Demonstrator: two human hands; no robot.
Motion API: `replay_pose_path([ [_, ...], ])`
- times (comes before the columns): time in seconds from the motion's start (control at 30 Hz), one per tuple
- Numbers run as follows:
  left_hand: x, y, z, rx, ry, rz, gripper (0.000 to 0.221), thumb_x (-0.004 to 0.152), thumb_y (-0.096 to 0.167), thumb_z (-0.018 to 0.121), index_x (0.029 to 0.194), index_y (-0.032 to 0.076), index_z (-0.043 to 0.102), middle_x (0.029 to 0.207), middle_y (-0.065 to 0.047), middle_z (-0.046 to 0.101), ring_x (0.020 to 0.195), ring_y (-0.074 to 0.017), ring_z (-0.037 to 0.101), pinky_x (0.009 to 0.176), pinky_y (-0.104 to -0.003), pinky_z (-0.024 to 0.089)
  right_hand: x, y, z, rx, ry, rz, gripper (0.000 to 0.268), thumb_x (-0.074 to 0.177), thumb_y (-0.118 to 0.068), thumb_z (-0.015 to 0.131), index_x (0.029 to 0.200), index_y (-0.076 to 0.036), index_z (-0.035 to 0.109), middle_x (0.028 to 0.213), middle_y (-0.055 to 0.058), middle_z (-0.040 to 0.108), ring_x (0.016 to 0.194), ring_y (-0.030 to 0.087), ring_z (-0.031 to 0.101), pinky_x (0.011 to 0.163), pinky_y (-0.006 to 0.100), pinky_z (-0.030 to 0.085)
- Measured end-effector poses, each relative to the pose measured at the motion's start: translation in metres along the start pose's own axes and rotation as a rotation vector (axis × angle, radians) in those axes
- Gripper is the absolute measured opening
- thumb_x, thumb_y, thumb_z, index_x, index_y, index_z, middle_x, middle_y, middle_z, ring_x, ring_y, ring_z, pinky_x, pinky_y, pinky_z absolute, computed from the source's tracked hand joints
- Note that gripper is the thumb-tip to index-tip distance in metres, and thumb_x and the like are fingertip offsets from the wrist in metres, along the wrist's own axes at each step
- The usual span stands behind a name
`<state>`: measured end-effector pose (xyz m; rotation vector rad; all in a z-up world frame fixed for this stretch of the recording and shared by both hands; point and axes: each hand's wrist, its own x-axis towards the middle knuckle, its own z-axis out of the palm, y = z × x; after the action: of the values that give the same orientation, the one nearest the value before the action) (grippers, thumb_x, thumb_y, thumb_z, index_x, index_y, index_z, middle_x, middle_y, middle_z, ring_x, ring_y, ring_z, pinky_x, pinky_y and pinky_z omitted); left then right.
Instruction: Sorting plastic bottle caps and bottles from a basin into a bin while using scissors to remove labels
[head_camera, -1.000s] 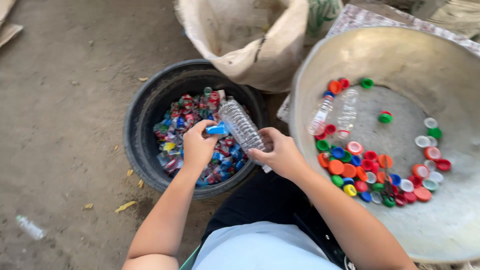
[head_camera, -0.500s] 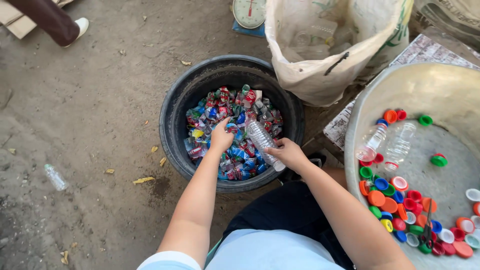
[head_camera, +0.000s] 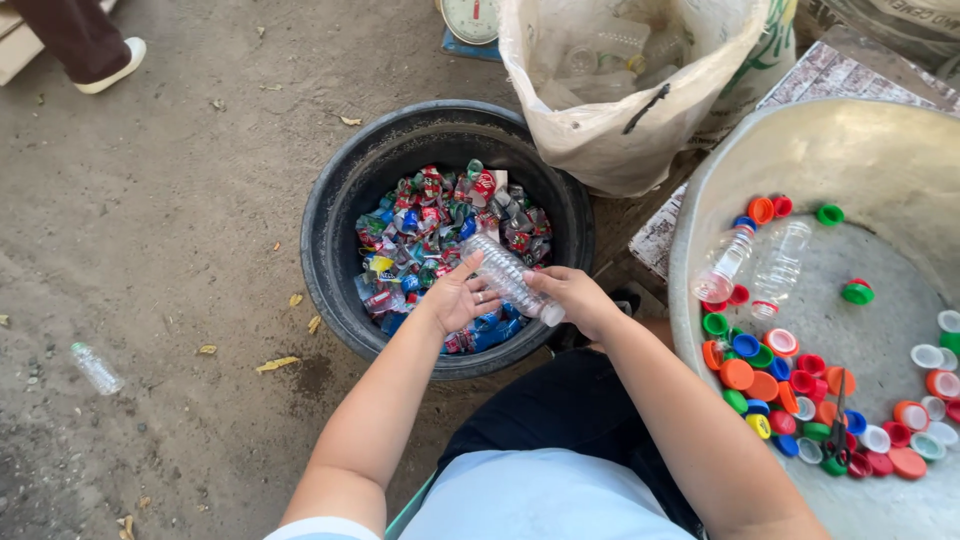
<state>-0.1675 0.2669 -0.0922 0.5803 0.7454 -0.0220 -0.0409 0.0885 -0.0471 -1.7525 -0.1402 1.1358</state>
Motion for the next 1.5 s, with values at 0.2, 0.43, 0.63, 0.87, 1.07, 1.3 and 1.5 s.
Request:
replay_pose_path([
  [0.2, 0.061, -0.020, -0.015, -0.280, 0.128, 0.071, 0.057, 0.080, 0.038, 0.088, 0.119, 0.011, 0.058, 0.106, -0.014, 0.068, 0.091, -0.0315, 0.072, 0.083, -0.043, 0.064, -0.028, -0.027, -0.020, -0.217, 0.167, -0.103, 0.059, 0.086, -0.046, 0.079, 0.117, 0.003, 0.071, 0.095, 0.024, 0.075, 0.075, 0.030, 0.078, 0.062, 0.037, 0.066],
  [0.43, 0.058, -0.012, 0.005, -0.351, 0.186, 0.094, 0.065, 0.075, 0.040, 0.092, 0.116, 0.024, 0.044, 0.097, -0.018, 0.069, 0.084, -0.0322, 0.074, 0.081, -0.043, 0.066, -0.059, -0.045, -0.017, -0.524, 0.380, -0.321, 0.037, 0.092, -0.050, 0.073, 0.098, -0.014, 0.077, 0.065, 0.002, 0.070, 0.062, 0.016, 0.071, 0.062, 0.031, 0.057],
  [0.63, 0.056, -0.011, 0.008, -0.362, 0.224, 0.060, 0.065, 0.074, 0.040, 0.092, 0.116, 0.012, 0.051, 0.098, -0.019, 0.069, 0.084, -0.0325, 0.075, 0.079, -0.042, 0.067, -0.062, -0.040, -0.017, -0.562, 0.389, -0.541, 0.031, 0.089, -0.039, 0.079, 0.103, -0.011, 0.078, 0.077, 0.008, 0.074, 0.074, 0.019, 0.070, 0.067, 0.032, 0.058],
  [0.87, 0.067, -0.019, -0.010, -0.258, 0.284, -0.024, 0.082, 0.072, 0.050, 0.091, 0.128, 0.012, 0.045, 0.097, -0.022, 0.066, 0.080, -0.0345, 0.075, 0.070, -0.036, 0.067, -0.072, -0.049, -0.017, -1.034, 0.310, -1.182, 0.031, 0.096, -0.018, 0.064, 0.126, -0.010, 0.065, 0.111, 0.012, 0.067, 0.100, 0.035, 0.070, 0.083, 0.042, 0.059],
  [1.07, 0.065, -0.023, -0.031, -0.123, 0.323, -0.119, 0.100, 0.067, 0.062, 0.089, 0.136, 0.006, 0.043, 0.101, -0.022, 0.064, 0.082, -0.0337, 0.076, 0.069, -0.033, 0.066, -0.095, -0.062, 0.003, -1.241, 0.259, -1.706, 0.018, 0.101, -0.010, 0.059, 0.114, -0.002, 0.069, 0.106, 0.016, 0.066, 0.104, 0.033, 0.067, 0.094, 0.040, 0.056],
  [1.3, 0.001, 0.022, -0.106, -0.130, 0.530, 0.051, 0.109, 0.071, 0.059, 0.087, 0.149, 0.003, 0.034, 0.120, -0.030, 0.059, 0.099, -0.0377, 0.072, 0.080, -0.037, 0.065, -0.103, -0.056, -0.006, -1.151, 0.186, -1.627, 0.028, 0.108, -0.010, 0.041, 0.119, -0.002, 0.066, 0.109, 0.018, 0.064, 0.103, 0.035, 0.066, 0.092, 0.042, 0.056],
  [1.5, -0.043, 0.006, -0.376, -0.022, 0.890, 0.202, 0.106, 0.070, 0.050, 0.099, 0.145, 0.003, 0.040, 0.125, -0.030, 0.054, 0.100, -0.0393, 0.071, 0.083, -0.047, 0.064, -0.090, -0.030, -0.022, -1.175, 0.190, -1.539, 0.028, 0.105, -0.007, 0.042, 0.117, -0.004, 0.067, 0.112, 0.015, 0.065, 0.102, 0.033, 0.067, 0.090, 0.040, 0.057],
])
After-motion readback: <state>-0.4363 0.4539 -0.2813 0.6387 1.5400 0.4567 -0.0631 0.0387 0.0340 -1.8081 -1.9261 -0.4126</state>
